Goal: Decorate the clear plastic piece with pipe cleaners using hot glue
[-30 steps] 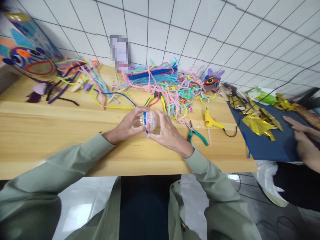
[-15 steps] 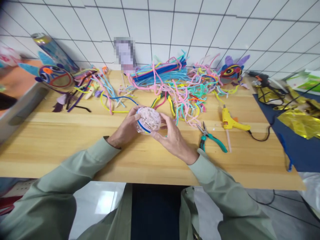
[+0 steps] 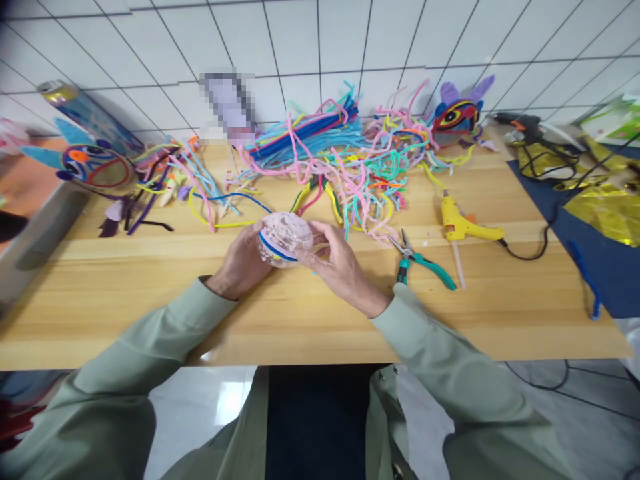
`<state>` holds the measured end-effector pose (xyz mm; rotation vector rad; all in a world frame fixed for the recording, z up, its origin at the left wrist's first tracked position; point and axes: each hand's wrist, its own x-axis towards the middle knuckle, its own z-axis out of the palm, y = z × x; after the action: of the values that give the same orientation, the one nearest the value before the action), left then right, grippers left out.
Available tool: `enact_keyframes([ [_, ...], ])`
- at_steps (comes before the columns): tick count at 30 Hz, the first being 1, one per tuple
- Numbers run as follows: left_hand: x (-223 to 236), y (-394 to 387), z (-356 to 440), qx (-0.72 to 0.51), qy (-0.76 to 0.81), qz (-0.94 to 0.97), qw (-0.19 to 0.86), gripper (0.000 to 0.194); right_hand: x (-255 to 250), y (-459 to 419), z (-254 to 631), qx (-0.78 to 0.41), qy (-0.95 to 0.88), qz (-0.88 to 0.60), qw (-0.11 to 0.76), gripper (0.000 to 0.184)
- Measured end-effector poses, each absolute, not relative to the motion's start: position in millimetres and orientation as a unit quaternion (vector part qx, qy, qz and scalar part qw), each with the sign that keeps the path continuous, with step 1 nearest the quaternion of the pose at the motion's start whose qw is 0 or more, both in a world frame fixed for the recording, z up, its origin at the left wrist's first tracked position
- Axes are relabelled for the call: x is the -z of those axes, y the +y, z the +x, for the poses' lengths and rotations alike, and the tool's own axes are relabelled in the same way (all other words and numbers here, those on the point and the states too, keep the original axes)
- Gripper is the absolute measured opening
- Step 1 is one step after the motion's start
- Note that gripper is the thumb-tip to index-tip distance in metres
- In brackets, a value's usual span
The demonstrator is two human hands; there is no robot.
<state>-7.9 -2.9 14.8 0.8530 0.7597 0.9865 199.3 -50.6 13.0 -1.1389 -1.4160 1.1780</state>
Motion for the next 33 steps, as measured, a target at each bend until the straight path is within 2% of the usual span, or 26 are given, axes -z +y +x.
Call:
enact_keyframes([
  [15,-12,-8,-6,-0.460,0.352,0.425,0.695,0.045,-15,-53,200,-0.410,-0.639,-0.468,0.452,0.063],
  [26,-8,-9,-6,-0.466,0.358,0.468,0.660,0.052,-14,-54,202,-0.426,-0.650,-0.452,0.437,0.066],
  [29,-7,-11,-7,-0.479,0.351,0.517,0.616,0.053,-13,-53,203,-0.436,-0.653,-0.445,0.431,0.068],
  [33,-7,-17,-12,-0.481,0.329,0.670,0.460,0.058,-20,-54,207,-0.464,-0.651,-0.432,0.417,0.072],
])
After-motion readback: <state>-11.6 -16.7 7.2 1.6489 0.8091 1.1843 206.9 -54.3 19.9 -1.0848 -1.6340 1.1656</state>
